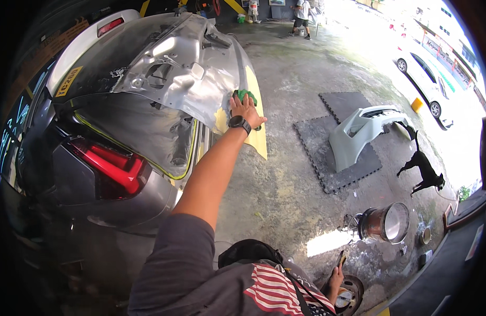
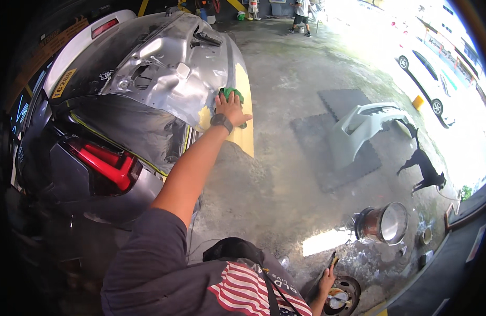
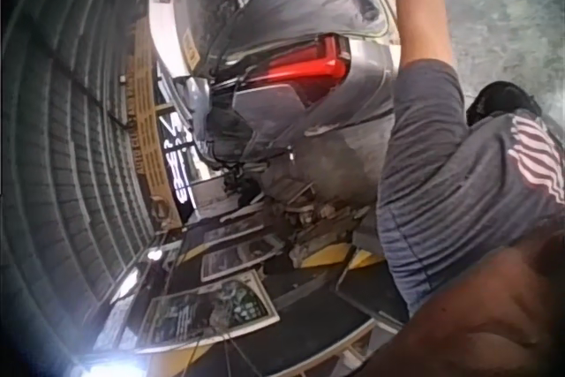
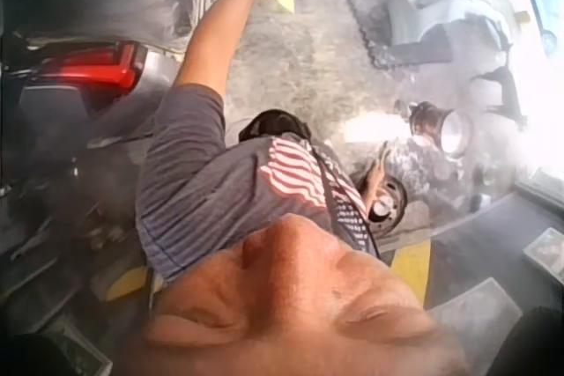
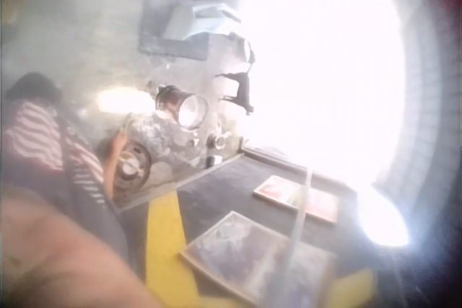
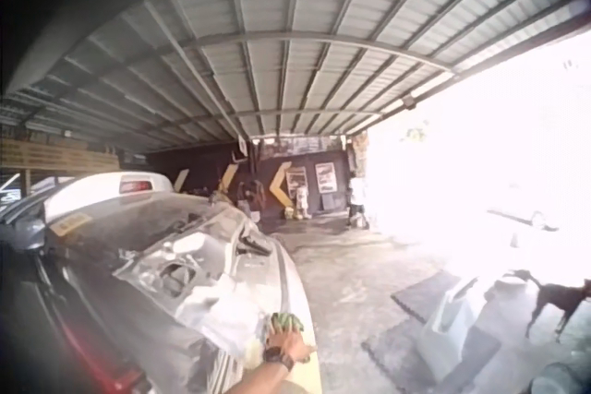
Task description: The person sands the edge of a car panel using a sanding block, wets a sponge and the block in a bucket of water, and wipes and sands the panel again.
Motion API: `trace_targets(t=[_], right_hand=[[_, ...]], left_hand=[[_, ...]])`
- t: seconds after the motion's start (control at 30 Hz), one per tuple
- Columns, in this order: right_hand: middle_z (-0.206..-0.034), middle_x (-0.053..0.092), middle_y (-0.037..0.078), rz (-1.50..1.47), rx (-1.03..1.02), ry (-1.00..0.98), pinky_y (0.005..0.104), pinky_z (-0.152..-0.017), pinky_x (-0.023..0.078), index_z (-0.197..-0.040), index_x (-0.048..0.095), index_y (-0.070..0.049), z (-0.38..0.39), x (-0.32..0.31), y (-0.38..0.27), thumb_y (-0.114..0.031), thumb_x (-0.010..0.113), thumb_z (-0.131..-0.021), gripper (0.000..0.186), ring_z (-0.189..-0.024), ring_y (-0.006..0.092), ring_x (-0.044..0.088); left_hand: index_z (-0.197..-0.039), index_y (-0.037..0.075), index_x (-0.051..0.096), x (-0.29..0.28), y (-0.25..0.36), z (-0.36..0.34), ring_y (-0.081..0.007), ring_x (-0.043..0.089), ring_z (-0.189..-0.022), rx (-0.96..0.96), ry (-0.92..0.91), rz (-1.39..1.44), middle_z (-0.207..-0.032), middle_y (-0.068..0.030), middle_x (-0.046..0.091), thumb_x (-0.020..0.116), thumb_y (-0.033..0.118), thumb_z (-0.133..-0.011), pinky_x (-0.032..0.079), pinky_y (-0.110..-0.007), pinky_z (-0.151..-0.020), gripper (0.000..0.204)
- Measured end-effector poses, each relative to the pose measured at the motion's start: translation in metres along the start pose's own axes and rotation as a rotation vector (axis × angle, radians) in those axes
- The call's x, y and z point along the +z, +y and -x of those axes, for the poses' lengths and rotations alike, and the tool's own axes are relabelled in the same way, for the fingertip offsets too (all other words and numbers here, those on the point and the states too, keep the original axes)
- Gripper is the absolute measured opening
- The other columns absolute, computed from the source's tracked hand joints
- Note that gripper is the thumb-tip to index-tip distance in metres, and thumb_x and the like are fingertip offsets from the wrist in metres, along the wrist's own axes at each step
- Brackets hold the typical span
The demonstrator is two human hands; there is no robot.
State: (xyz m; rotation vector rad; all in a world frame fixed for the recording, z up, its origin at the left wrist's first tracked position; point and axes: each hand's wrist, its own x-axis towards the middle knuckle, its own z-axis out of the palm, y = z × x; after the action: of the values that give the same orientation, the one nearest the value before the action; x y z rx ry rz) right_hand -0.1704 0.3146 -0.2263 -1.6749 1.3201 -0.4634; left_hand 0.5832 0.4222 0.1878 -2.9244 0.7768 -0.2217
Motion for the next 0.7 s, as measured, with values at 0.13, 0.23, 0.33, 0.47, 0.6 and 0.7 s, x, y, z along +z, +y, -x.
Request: trace_targets(t=[0.13,0.23,0.33,0.47,0.6,0.7], right_hand=[[-0.09,0.069,0.015,0.078,0.011,0.034,0.0365,-0.076,0.05,-0.157,0.055,-0.007,0.031,0.013,0.008,-0.03,0.057,-0.109,0.053,-0.081,0.0192,0.059],[-0.12,0.074,0.025,0.161,0.053,0.009,0.0379,-0.093,0.052,-0.153,0.057,0.001,0.052,0.023,0.009,-0.029,0.058,-0.108,0.054,-0.106,0.0274,0.069],[-0.13,0.074,0.028,0.103,0.093,-0.007,0.0375,-0.099,0.053,-0.152,0.058,0.002,0.067,0.033,0.002,-0.028,0.059,-0.107,0.054,-0.116,0.0291,0.073],[-0.128,0.075,0.027,0.069,0.118,-0.019,0.036,-0.097,0.054,-0.152,0.058,-0.001,0.08,0.045,-0.015,-0.03,0.059,-0.106,0.055,-0.113,0.0257,0.073],[-0.128,0.076,0.027,0.092,0.104,-0.033,0.0356,-0.096,0.053,-0.152,0.058,0.0,0.087,0.055,-0.021,-0.03,0.058,-0.106,0.054,-0.112,0.0251,0.073],[-0.129,0.074,0.029,0.066,0.116,-0.045,0.0363,-0.098,0.053,-0.15,0.06,0.002,0.09,0.06,-0.008,-0.031,0.058,-0.106,0.054,-0.116,0.0286,0.073]], left_hand=[[-0.167,-0.001,0.035,0.006,-0.004,0.034,-0.0502,0.025,-0.16,0.066,0.067,0.041,-0.175,-0.0171,0.032,0.069,0.074,-0.088,0.013,-0.06,-0.133,0.115],[-0.165,-0.005,0.037,0.006,-0.007,0.059,-0.052,0.026,-0.159,0.108,0.093,0.082,-0.173,-0.0205,0.035,0.072,0.072,-0.087,0.014,-0.059,-0.133,0.115],[-0.161,-0.007,0.042,0.008,-0.008,0.081,-0.052,0.033,-0.154,0.168,0.161,0.054,-0.169,-0.0221,0.039,0.074,0.072,-0.085,0.021,-0.058,-0.131,0.115],[-0.158,-0.006,0.048,0.022,-0.01,0.107,-0.0503,0.037,-0.149,0.211,0.26,0.028,-0.162,-0.0175,0.047,0.081,0.064,-0.082,0.031,-0.055,-0.125,0.108],[-0.152,-0.004,0.054,0.04,-0.016,0.127,-0.0515,0.041,-0.146,0.272,0.465,0.015,-0.154,-0.0162,0.053,0.073,0.038,-0.096,0.032,-0.053,-0.123,0.073],[-0.147,-0.004,0.061,0.047,-0.022,0.137,-0.0513,0.047,-0.143,0.345,0.622,0.018,-0.148,-0.0187,0.059,0.058,0.017,-0.102,0.032,-0.054,-0.123,0.05]])
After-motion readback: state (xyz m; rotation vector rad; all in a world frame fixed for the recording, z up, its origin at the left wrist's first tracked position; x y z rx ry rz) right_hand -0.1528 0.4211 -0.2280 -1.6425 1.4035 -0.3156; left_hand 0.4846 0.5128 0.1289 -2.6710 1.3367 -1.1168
